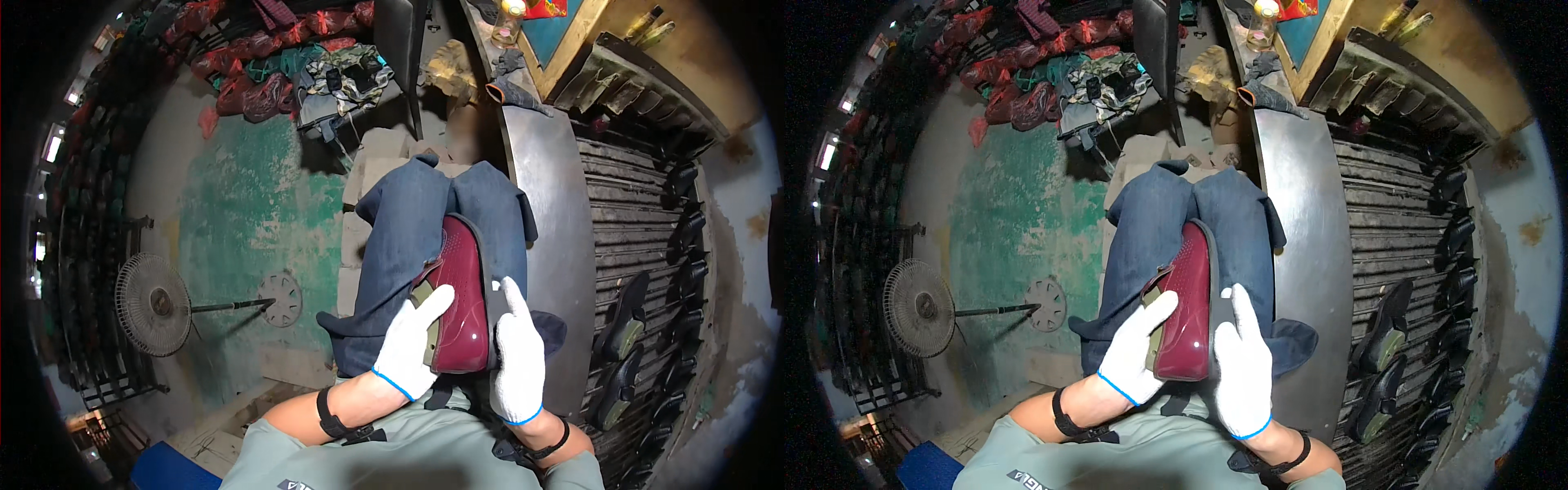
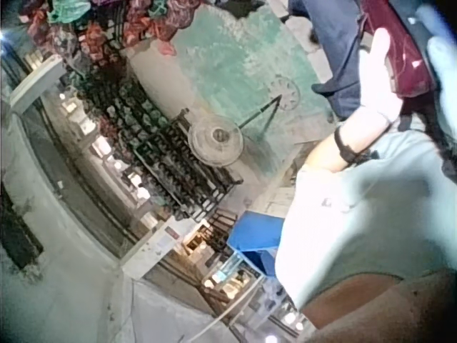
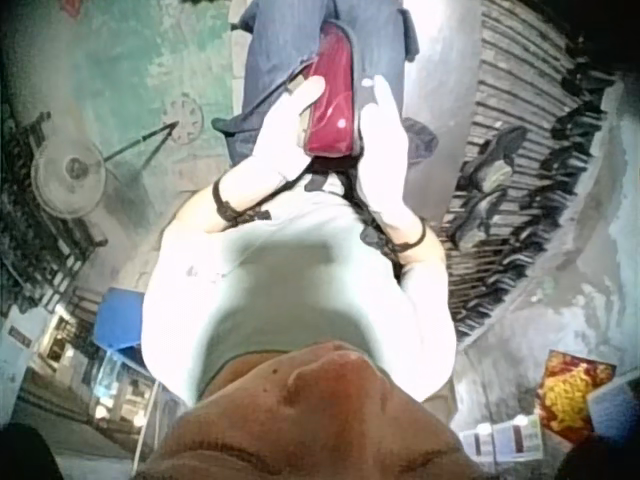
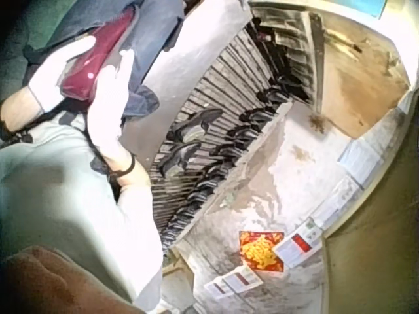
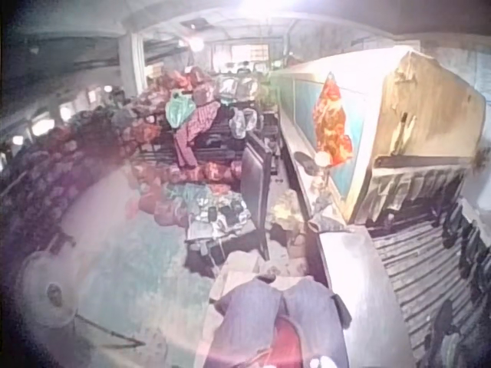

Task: The person sits at a workbench and uses a small rectangular block to rub the surface of several shoes, including black and maroon slip-ons. They handle each shoe one at a time, turning it over to treat different sides, then place it on a nearby conveyor belt.

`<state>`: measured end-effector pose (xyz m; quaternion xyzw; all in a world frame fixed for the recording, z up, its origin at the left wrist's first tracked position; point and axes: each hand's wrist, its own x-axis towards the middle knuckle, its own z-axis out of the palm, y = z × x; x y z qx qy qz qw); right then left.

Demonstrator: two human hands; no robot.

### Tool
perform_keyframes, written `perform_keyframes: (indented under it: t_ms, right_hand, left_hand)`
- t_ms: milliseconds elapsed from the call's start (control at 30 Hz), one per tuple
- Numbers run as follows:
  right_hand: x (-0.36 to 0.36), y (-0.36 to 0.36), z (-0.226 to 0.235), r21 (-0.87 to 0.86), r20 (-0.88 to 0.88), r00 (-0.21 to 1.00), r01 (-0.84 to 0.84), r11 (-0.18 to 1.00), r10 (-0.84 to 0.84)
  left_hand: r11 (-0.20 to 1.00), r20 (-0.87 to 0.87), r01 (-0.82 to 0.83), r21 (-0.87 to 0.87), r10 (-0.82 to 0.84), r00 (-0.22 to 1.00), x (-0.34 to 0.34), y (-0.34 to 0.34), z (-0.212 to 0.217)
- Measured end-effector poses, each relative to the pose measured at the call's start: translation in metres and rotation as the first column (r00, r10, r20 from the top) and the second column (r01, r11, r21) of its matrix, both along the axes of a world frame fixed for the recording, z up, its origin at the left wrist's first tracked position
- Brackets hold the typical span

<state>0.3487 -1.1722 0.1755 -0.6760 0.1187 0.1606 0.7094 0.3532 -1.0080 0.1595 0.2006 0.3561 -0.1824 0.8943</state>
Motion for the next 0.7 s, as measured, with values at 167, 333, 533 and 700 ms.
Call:
perform_keyframes:
  t_ms: [167, 333, 533, 700]
  right_hand:
    - [-0.011, 0.003, -0.025, 0.016, 0.117, 0.992, 0.052, 0.999, -0.054]
    - [-0.012, 0.01, -0.028, -0.069, 0.101, 0.992, 0.089, 0.994, -0.081]
    - [0.004, -0.005, -0.037, -0.462, 0.3, 0.873, -0.22, 0.859, 0.385]
    - [0.022, -0.002, -0.087, 0.188, 0.213, 0.971, 0.067, 0.98, -0.107]
  left_hand:
    - [0.983, -0.058, 0.038, -0.179, -0.049, 0.997, -0.005, 0.009, -0.011]
    - [0.994, -0.028, 0.05, -0.101, -0.053, 0.998, -0.004, 0.008, -0.017]
    - [0.982, 0.02, 0.168, 0.086, -0.17, 0.985, -0.011, 0.03, -0.042]
    - [0.934, 0.081, 0.268, 0.236, -0.294, 0.952, -0.019, 0.052, -0.048]
